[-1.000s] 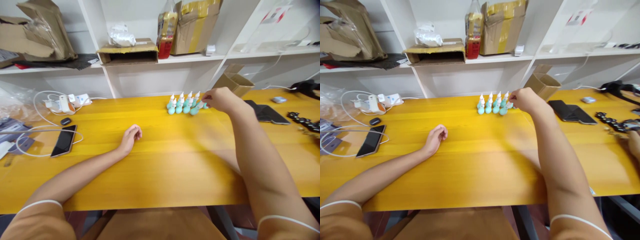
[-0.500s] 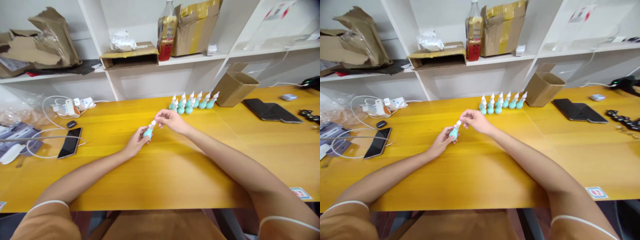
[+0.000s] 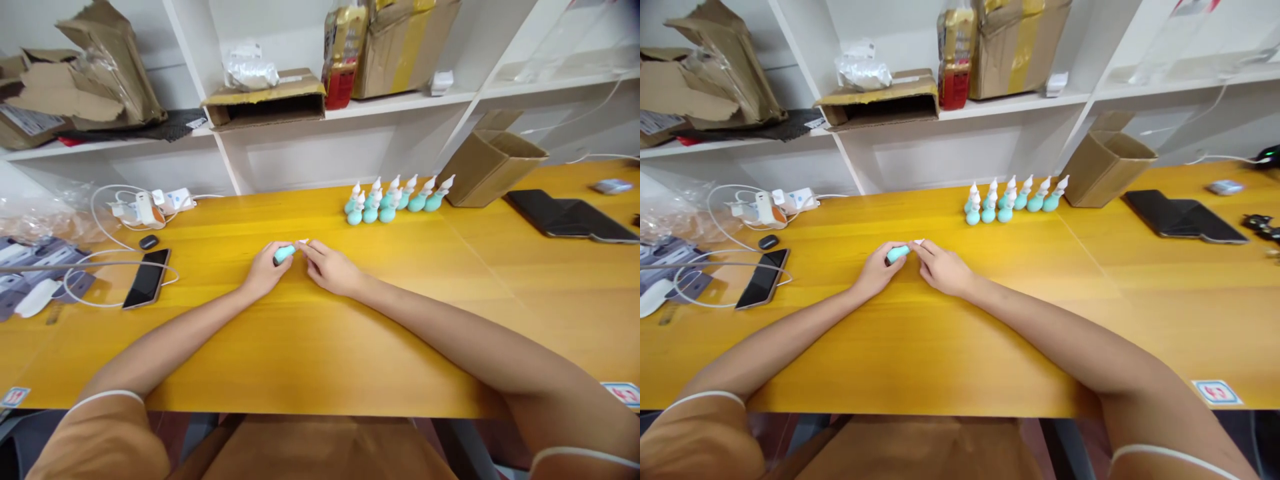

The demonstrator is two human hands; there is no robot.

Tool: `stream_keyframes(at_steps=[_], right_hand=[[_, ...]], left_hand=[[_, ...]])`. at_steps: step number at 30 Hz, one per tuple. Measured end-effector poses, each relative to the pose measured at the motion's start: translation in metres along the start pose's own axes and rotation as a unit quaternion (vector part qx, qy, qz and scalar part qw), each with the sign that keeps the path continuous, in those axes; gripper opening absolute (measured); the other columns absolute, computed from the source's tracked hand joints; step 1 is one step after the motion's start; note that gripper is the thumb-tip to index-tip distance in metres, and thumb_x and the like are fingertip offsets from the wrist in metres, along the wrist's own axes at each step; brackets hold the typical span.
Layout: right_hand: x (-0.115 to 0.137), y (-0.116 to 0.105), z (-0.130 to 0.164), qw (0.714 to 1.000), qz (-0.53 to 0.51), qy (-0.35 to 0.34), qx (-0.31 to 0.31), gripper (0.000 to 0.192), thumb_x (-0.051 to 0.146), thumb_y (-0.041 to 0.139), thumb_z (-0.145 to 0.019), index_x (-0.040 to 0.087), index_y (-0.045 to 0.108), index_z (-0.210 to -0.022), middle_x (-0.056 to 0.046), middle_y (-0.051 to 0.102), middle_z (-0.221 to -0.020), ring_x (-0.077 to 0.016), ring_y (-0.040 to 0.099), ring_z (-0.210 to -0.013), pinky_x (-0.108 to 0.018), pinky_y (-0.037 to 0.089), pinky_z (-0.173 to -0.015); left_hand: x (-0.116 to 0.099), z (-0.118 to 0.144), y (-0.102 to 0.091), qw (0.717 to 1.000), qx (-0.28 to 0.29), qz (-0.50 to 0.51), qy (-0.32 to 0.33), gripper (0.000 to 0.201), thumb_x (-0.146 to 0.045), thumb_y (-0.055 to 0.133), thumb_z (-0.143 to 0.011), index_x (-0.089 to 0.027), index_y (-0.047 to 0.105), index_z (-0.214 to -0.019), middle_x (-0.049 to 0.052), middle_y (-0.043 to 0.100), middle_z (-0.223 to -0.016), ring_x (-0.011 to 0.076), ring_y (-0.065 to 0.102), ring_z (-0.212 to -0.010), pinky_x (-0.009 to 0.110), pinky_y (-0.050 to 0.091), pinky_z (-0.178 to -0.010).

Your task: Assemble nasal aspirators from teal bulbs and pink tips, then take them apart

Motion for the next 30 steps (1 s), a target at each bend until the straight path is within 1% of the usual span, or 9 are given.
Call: stream_keyframes(at_steps=[3, 9, 13, 18, 21, 26, 30], right_hand=[[0.002, -0.001, 0.000, 1.000, 0.020, 0.004, 0.000, 0.060, 0.017, 0.050, -0.105, 0.025, 0.052, -0.164, -0.015, 0.070, -0.133, -0.0277, 0.074, -0.105, -0.044, 0.065, -0.091], [0.000, -0.004, -0.001, 1.000, -0.017, 0.007, -0.006, 0.057, 0.016, 0.050, -0.105, 0.027, 0.057, -0.160, -0.014, 0.071, -0.130, -0.0287, 0.073, -0.109, -0.047, 0.064, -0.098], [-0.004, -0.004, -0.002, 0.999, -0.038, 0.013, -0.015, 0.058, 0.013, 0.051, -0.102, 0.025, 0.058, -0.158, -0.013, 0.071, -0.122, -0.0275, 0.072, -0.104, -0.046, 0.063, -0.098], [-0.004, -0.002, -0.001, 0.999, -0.033, 0.001, -0.008, 0.049, 0.016, 0.051, -0.105, 0.023, 0.066, -0.150, -0.014, 0.071, -0.122, -0.0279, 0.072, -0.108, -0.047, 0.062, -0.102], [-0.005, -0.004, -0.001, 0.999, -0.043, 0.003, -0.018, 0.044, 0.015, 0.052, -0.103, 0.021, 0.070, -0.143, -0.013, 0.072, -0.116, -0.0267, 0.073, -0.104, -0.044, 0.062, -0.098], [-0.010, -0.007, -0.002, 0.996, -0.070, 0.015, -0.048, 0.035, 0.011, 0.054, -0.099, 0.021, 0.073, -0.127, -0.010, 0.071, -0.107, -0.0231, 0.070, -0.090, -0.038, 0.059, -0.085], [-0.017, -0.008, -0.002, 0.993, -0.088, 0.030, -0.071, 0.031, 0.009, 0.058, -0.094, 0.020, 0.071, -0.119, -0.007, 0.069, -0.101, -0.0218, 0.068, -0.088, -0.035, 0.057, -0.083]], left_hand=[[0.001, 0.000, 0.000, 1.000, -0.008, -0.002, -0.002, 0.026, -0.027, 0.069, -0.099, -0.023, 0.074, -0.124, 0.007, 0.078, -0.125, 0.0253, 0.072, -0.114, 0.041, 0.055, -0.106], [0.002, 0.000, 0.001, 1.000, -0.012, -0.004, 0.005, 0.023, -0.027, 0.070, -0.100, -0.024, 0.074, -0.122, 0.007, 0.078, -0.123, 0.0258, 0.072, -0.113, 0.043, 0.054, -0.106], [-0.001, 0.001, 0.003, 1.000, -0.006, -0.020, 0.016, 0.025, -0.026, 0.070, -0.100, -0.024, 0.074, -0.124, 0.007, 0.077, -0.123, 0.0254, 0.071, -0.114, 0.042, 0.054, -0.106], [-0.005, 0.003, 0.004, 0.999, 0.009, -0.042, 0.027, 0.026, -0.026, 0.069, -0.100, -0.023, 0.074, -0.126, 0.007, 0.076, -0.122, 0.0253, 0.071, -0.113, 0.041, 0.054, -0.105], [-0.006, 0.003, 0.006, 0.998, 0.012, -0.052, 0.034, 0.027, -0.026, 0.068, -0.100, -0.023, 0.073, -0.126, 0.007, 0.075, -0.121, 0.0254, 0.071, -0.112, 0.041, 0.054, -0.105], [-0.008, 0.004, 0.008, 0.996, 0.011, -0.065, 0.057, 0.027, -0.025, 0.069, -0.099, -0.023, 0.072, -0.126, 0.007, 0.075, -0.119, 0.0256, 0.070, -0.112, 0.041, 0.054, -0.104], [-0.010, 0.005, 0.010, 0.994, 0.021, -0.075, 0.072, 0.028, -0.024, 0.068, -0.099, -0.023, 0.072, -0.127, 0.007, 0.074, -0.120, 0.0257, 0.070, -0.112, 0.040, 0.054, -0.105]])
Point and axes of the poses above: each hand's wrist, its own z-axis away from the middle knuckle, its own y-axis out of the palm, x = y × z, the point moved 9 cm from there along -z, towards the middle knuckle
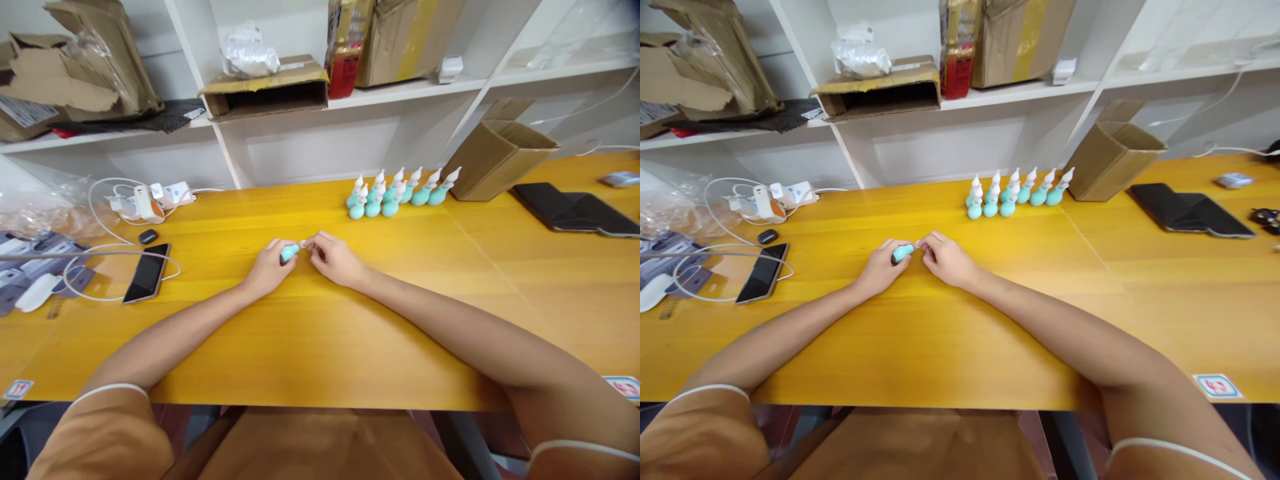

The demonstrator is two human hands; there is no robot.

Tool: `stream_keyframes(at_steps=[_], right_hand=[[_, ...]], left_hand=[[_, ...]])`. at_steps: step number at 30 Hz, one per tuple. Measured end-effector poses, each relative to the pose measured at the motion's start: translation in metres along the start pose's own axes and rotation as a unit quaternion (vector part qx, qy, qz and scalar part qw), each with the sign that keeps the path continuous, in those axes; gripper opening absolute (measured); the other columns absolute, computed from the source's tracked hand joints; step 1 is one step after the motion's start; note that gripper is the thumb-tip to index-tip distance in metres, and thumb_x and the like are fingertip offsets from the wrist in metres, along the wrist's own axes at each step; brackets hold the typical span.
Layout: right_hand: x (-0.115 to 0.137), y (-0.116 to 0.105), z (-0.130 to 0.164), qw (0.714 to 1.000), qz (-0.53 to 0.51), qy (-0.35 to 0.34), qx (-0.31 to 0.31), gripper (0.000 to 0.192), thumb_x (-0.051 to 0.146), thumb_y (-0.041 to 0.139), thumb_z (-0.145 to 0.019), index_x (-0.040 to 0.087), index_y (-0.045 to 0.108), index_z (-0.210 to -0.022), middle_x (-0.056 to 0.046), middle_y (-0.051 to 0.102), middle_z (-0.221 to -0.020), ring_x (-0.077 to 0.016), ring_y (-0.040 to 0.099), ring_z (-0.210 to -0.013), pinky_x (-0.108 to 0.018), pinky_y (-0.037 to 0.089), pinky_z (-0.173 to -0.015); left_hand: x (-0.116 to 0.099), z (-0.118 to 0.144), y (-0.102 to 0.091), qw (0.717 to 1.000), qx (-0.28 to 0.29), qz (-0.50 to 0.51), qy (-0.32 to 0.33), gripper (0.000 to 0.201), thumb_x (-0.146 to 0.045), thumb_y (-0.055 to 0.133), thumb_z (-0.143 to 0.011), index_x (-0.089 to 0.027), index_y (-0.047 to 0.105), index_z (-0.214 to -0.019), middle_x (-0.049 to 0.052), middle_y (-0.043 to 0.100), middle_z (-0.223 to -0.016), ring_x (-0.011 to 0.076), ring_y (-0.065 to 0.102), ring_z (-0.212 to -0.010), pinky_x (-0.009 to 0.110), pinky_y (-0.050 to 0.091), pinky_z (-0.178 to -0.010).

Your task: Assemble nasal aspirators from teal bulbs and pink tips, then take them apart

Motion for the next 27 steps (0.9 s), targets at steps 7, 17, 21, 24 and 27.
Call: stream_keyframes(at_steps=[7, 17, 21, 24, 27], right_hand=[[0.001, -0.002, -0.003, 1.000, -0.015, -0.005, -0.005, 0.020, 0.009, 0.058, -0.094, 0.020, 0.071, -0.103, -0.007, 0.072, -0.097, -0.0205, 0.067, -0.083, -0.035, 0.056, -0.082], [-0.040, -0.017, -0.013, 0.998, -0.057, 0.041, -0.001, 0.025, 0.029, 0.064, -0.101, 0.019, 0.077, -0.120, -0.008, 0.072, -0.103, -0.0173, 0.061, -0.073, -0.034, 0.055, -0.075], [-0.046, -0.002, -0.011, 0.974, -0.187, 0.094, 0.083, 0.034, 0.050, 0.066, -0.103, 0.020, 0.080, -0.115, -0.005, 0.077, -0.096, -0.0144, 0.062, -0.066, -0.031, 0.054, -0.070], [-0.048, 0.006, -0.008, 0.947, -0.264, 0.145, 0.108, 0.038, 0.057, 0.073, -0.097, 0.020, 0.081, -0.105, -0.003, 0.080, -0.088, -0.0135, 0.061, -0.063, -0.029, 0.052, -0.066], [-0.049, 0.007, -0.008, 0.924, -0.320, 0.181, 0.108, 0.039, 0.057, 0.083, -0.088, 0.020, 0.083, -0.098, -0.003, 0.082, -0.087, -0.0121, 0.059, -0.061, -0.028, 0.050, -0.063]], left_hand=[[-0.008, 0.002, 0.001, 1.000, 0.009, -0.017, 0.016, 0.030, -0.024, 0.066, -0.100, -0.023, 0.070, -0.130, 0.007, 0.071, -0.118, 0.0253, 0.069, -0.111, 0.040, 0.054, -0.104], [-0.017, 0.005, -0.001, 0.999, 0.008, -0.016, 0.028, 0.035, -0.017, 0.061, -0.100, -0.024, 0.065, -0.133, 0.008, 0.071, -0.125, 0.0260, 0.068, -0.113, 0.041, 0.053, -0.104], [-0.020, 0.006, -0.001, 0.999, 0.015, -0.004, 0.041, 0.036, -0.014, 0.060, -0.096, -0.023, 0.065, -0.131, 0.008, 0.073, -0.124, 0.0259, 0.069, -0.114, 0.040, 0.053, -0.104], [-0.019, 0.006, -0.003, 0.999, 0.012, 0.027, 0.038, 0.037, -0.011, 0.062, -0.090, -0.024, 0.067, -0.124, 0.006, 0.075, -0.121, 0.0251, 0.070, -0.110, 0.039, 0.053, -0.102], [-0.009, 0.002, -0.004, 0.994, 0.013, 0.104, -0.008, 0.032, -0.013, 0.063, -0.086, -0.023, 0.069, -0.116, 0.003, 0.076, -0.111, 0.0222, 0.070, -0.100, 0.037, 0.053, -0.095]])
Point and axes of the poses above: each hand's wrist, its own z-axis away from the middle knuckle, its own y-axis out of the palm, x = y × z, the point moved 9 cm from there along -z, towards the middle knuckle
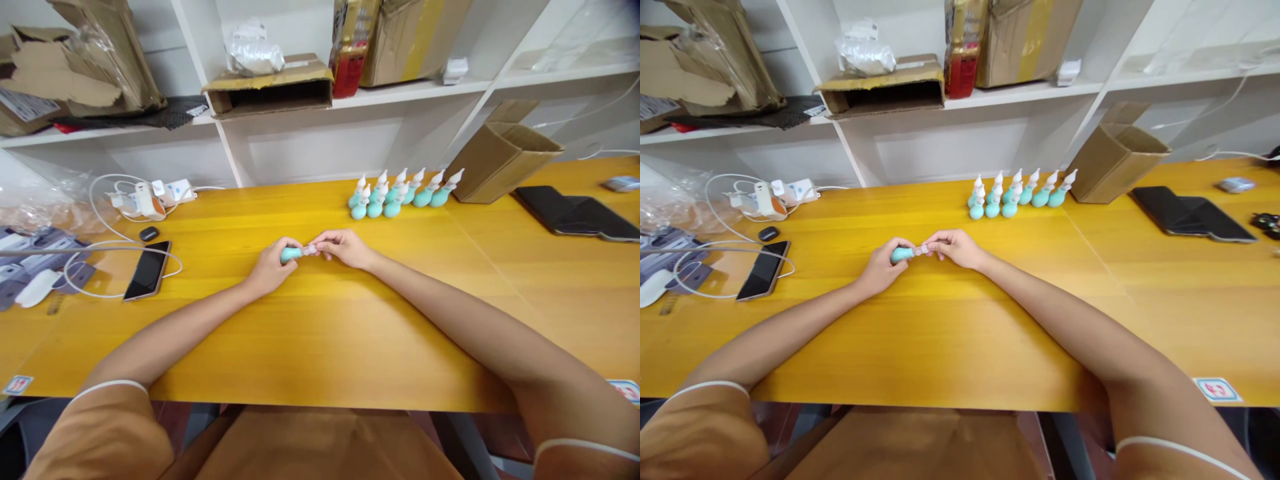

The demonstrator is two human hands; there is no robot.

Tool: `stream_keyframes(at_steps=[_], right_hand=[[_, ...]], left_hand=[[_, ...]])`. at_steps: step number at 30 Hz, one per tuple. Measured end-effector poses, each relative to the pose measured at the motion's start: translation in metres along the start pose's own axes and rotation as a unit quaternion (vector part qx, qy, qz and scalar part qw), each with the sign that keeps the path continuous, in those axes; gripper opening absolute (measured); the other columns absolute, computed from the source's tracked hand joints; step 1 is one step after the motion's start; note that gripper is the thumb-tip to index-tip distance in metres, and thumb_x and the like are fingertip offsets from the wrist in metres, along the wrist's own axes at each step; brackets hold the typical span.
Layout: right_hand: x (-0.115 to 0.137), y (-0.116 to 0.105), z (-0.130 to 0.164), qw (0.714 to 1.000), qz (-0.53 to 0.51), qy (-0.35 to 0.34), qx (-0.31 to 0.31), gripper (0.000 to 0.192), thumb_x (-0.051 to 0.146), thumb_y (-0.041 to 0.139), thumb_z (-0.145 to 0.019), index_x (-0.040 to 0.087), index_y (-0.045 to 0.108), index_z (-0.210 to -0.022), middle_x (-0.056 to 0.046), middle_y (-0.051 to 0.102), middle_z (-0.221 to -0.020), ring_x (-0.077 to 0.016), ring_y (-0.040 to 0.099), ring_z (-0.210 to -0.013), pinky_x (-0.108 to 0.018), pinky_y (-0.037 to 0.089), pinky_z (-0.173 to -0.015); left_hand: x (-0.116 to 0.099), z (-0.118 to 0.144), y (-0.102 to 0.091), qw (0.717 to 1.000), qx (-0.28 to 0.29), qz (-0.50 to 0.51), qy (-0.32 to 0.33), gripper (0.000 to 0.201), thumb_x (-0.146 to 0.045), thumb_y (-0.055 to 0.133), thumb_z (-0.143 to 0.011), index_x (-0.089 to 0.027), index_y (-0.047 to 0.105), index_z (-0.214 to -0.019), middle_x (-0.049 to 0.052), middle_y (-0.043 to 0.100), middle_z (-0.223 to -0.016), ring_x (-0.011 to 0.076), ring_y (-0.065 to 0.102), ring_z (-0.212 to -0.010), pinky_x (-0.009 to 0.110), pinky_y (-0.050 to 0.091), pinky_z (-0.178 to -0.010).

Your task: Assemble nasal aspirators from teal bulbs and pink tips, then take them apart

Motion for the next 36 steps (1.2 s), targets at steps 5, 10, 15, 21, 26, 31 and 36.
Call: stream_keyframes(at_steps=[5, 10, 15, 21, 26, 31, 36], right_hand=[[0.007, -0.003, -0.001, 0.996, -0.087, -0.001, -0.013, 0.041, 0.057, 0.089, -0.083, 0.020, 0.082, -0.097, -0.003, 0.082, -0.087, -0.0109, 0.059, -0.062, -0.027, 0.050, -0.063], [0.011, 0.003, 0.000, 0.994, -0.111, -0.005, 0.002, 0.045, 0.057, 0.092, -0.083, 0.021, 0.079, -0.106, -0.003, 0.082, -0.094, -0.0123, 0.065, -0.068, -0.029, 0.054, -0.068], [0.009, 0.010, 0.000, 0.997, -0.074, -0.022, -0.014, 0.049, 0.060, 0.092, -0.083, 0.021, 0.076, -0.108, -0.002, 0.078, -0.090, -0.0145, 0.067, -0.073, -0.030, 0.055, -0.072], [0.003, 0.012, 0.003, 0.998, 0.034, -0.019, -0.048, 0.052, 0.066, 0.089, -0.083, 0.021, 0.075, -0.105, 0.005, 0.061, -0.069, -0.0094, 0.040, -0.055, -0.026, 0.031, -0.053], [0.004, 0.014, 0.005, 0.998, 0.018, -0.030, -0.053, 0.054, 0.069, 0.088, -0.083, 0.022, 0.072, -0.103, 0.005, 0.060, -0.071, -0.0097, 0.040, -0.056, -0.027, 0.029, -0.054], [0.019, 0.021, 0.010, 0.993, 0.071, -0.085, -0.041, 0.043, 0.059, 0.082, -0.094, 0.022, 0.074, -0.114, 0.000, 0.071, -0.085, -0.0126, 0.053, -0.066, -0.028, 0.041, -0.061], [0.046, 0.028, 0.023, 0.957, 0.201, -0.201, -0.056, 0.023, 0.040, 0.070, -0.107, 0.022, 0.075, -0.120, -0.006, 0.075, -0.104, -0.0166, 0.065, -0.083, -0.031, 0.052, -0.074]], left_hand=[[0.021, -0.006, 0.002, 0.976, 0.006, 0.202, -0.080, 0.017, -0.029, 0.068, -0.088, -0.021, 0.067, -0.103, 0.000, 0.071, -0.089, 0.0165, 0.067, -0.081, 0.030, 0.053, -0.078], [0.014, -0.004, -0.002, 0.977, -0.012, 0.209, -0.035, 0.040, -0.028, 0.079, -0.081, -0.021, 0.067, -0.119, 0.003, 0.074, -0.102, 0.0164, 0.069, -0.088, 0.029, 0.054, -0.082], [0.007, -0.002, -0.004, 0.990, -0.024, 0.134, -0.018, 0.042, -0.036, 0.084, -0.084, -0.021, 0.073, -0.121, 0.005, 0.078, -0.109, 0.0208, 0.072, -0.099, 0.035, 0.058, -0.094], [0.008, -0.002, -0.007, 0.996, -0.043, 0.073, -0.005, 0.023, -0.034, 0.080, -0.087, -0.023, 0.078, -0.108, 0.004, 0.080, -0.108, 0.0222, 0.073, -0.102, 0.038, 0.058, -0.099], [0.013, -0.004, -0.008, 0.996, -0.057, 0.069, -0.019, 0.029, -0.035, 0.084, -0.084, -0.023, 0.077, -0.109, 0.005, 0.081, -0.111, 0.0223, 0.075, -0.104, 0.038, 0.059, -0.099], [0.016, -0.004, -0.008, 0.992, -0.059, 0.097, -0.050, 0.034, -0.044, 0.086, -0.083, -0.022, 0.077, -0.107, 0.005, 0.083, -0.111, 0.0232, 0.076, -0.103, 0.038, 0.060, -0.096], [0.015, -0.004, -0.007, 0.990, -0.048, 0.118, -0.054, 0.037, -0.050, 0.086, -0.083, -0.022, 0.075, -0.105, 0.004, 0.082, -0.108, 0.0219, 0.074, -0.100, 0.036, 0.059, -0.094]])
Point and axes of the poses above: each hand's wrist, its own z-axis away from the middle knuckle, its own y-axis out of the palm, x = y × z, the point moved 9 cm from there along -z, towards the middle knuckle
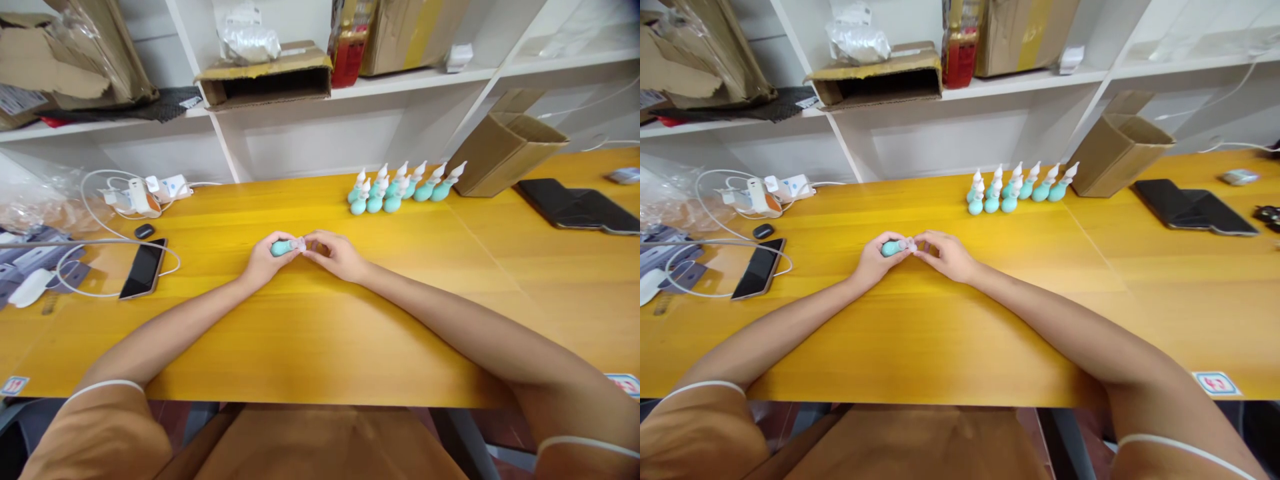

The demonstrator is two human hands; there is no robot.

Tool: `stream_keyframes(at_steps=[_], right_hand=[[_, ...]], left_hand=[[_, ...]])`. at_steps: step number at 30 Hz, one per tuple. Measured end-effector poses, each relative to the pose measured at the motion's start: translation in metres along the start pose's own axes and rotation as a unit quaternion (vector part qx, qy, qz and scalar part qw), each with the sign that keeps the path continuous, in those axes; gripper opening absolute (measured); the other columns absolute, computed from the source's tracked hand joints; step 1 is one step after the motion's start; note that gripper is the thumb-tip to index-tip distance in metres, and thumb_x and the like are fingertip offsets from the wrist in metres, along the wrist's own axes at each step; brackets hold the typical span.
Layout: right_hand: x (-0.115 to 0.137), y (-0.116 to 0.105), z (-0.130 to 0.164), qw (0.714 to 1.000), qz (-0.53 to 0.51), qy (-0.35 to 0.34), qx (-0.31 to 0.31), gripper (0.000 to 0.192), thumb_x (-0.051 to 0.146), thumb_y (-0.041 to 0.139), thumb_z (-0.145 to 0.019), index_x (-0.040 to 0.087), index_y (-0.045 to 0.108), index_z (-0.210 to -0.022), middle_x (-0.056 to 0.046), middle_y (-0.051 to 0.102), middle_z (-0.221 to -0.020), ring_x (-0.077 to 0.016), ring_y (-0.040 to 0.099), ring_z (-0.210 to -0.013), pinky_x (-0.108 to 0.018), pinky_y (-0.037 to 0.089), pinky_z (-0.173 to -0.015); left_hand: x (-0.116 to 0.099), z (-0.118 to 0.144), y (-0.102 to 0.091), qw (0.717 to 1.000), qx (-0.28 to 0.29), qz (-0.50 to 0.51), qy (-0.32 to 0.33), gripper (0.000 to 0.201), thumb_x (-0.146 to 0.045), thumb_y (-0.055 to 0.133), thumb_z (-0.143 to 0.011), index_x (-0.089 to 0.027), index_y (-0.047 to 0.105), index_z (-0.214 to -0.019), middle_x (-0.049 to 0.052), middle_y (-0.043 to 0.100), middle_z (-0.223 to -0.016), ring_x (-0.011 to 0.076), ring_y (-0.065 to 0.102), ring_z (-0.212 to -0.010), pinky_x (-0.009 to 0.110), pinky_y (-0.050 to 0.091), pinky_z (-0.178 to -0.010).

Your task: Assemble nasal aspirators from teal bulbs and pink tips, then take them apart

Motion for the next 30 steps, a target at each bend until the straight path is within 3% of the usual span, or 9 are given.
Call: stream_keyframes(at_steps=[3, 7, 11, 14, 20, 30], right_hand=[[0.008, -0.003, 0.002, 0.999, 0.031, -0.033, -0.029, 0.020, 0.038, 0.072, -0.106, 0.023, 0.076, -0.119, -0.006, 0.069, -0.103, -0.0179, 0.063, -0.083, -0.033, 0.055, -0.076], [0.006, -0.002, 0.003, 0.997, 0.055, -0.016, -0.052, 0.021, 0.041, 0.079, -0.103, 0.022, 0.076, -0.109, -0.003, 0.064, -0.091, -0.0161, 0.060, -0.074, -0.032, 0.053, -0.071], [0.007, -0.003, 0.003, 0.997, 0.041, -0.020, -0.060, 0.026, 0.043, 0.079, -0.102, 0.023, 0.078, -0.119, -0.003, 0.066, -0.093, -0.0154, 0.059, -0.073, -0.031, 0.053, -0.069], [0.008, -0.002, 0.002, 0.998, 0.016, -0.030, -0.045, 0.026, 0.041, 0.076, -0.105, 0.025, 0.081, -0.124, -0.004, 0.067, -0.093, -0.0150, 0.059, -0.072, -0.031, 0.053, -0.067], [0.007, -0.005, 0.001, 0.998, 0.028, -0.038, -0.039, 0.020, 0.037, 0.073, -0.107, 0.025, 0.084, -0.117, -0.004, 0.070, -0.093, -0.0155, 0.061, -0.075, -0.030, 0.053, -0.068], [0.003, -0.009, -0.003, 0.996, 0.067, -0.057, 0.008, 0.018, 0.037, 0.071, -0.107, 0.021, 0.075, -0.100, -0.004, 0.067, -0.093, -0.0148, 0.063, -0.074, -0.029, 0.054, -0.069]], left_hand=[[0.002, -0.001, 0.004, 1.000, 0.016, 0.019, -0.010, 0.040, -0.052, 0.086, -0.084, -0.022, 0.073, -0.107, 0.003, 0.080, -0.106, 0.0192, 0.072, -0.095, 0.033, 0.057, -0.092], [0.007, 0.000, 0.014, 0.996, 0.054, 0.059, -0.043, 0.046, -0.056, 0.086, -0.083, -0.022, 0.069, -0.109, 0.000, 0.075, -0.094, 0.0130, 0.064, -0.071, 0.028, 0.053, -0.072], [0.007, 0.001, 0.013, 0.997, 0.052, 0.036, -0.055, 0.042, -0.057, 0.083, -0.087, -0.022, 0.068, -0.104, -0.003, 0.068, -0.078, 0.0121, 0.058, -0.065, 0.026, 0.048, -0.067], [0.006, 0.001, 0.008, 0.998, 0.034, 0.013, -0.056, 0.039, -0.055, 0.082, -0.087, -0.022, 0.068, -0.101, -0.004, 0.066, -0.074, 0.0126, 0.056, -0.066, 0.027, 0.046, -0.068], [0.007, 0.001, 0.004, 0.998, 0.015, -0.010, -0.062, 0.039, -0.057, 0.082, -0.086, -0.022, 0.070, -0.098, -0.003, 0.068, -0.077, 0.0149, 0.059, -0.071, 0.029, 0.047, -0.072], [0.006, 0.000, 0.004, 0.996, 0.014, -0.083, -0.037, 0.034, -0.053, 0.082, -0.087, -0.024, 0.072, -0.101, 0.000, 0.078, -0.098, 0.0197, 0.066, -0.089, 0.032, 0.051, -0.083]])
Point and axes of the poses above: each hand's wrist, its own z-axis away from the middle knuckle, its own y-axis out of the palm, x = y × z, the point moved 9 cm from there along -z, towards the middle knuckle
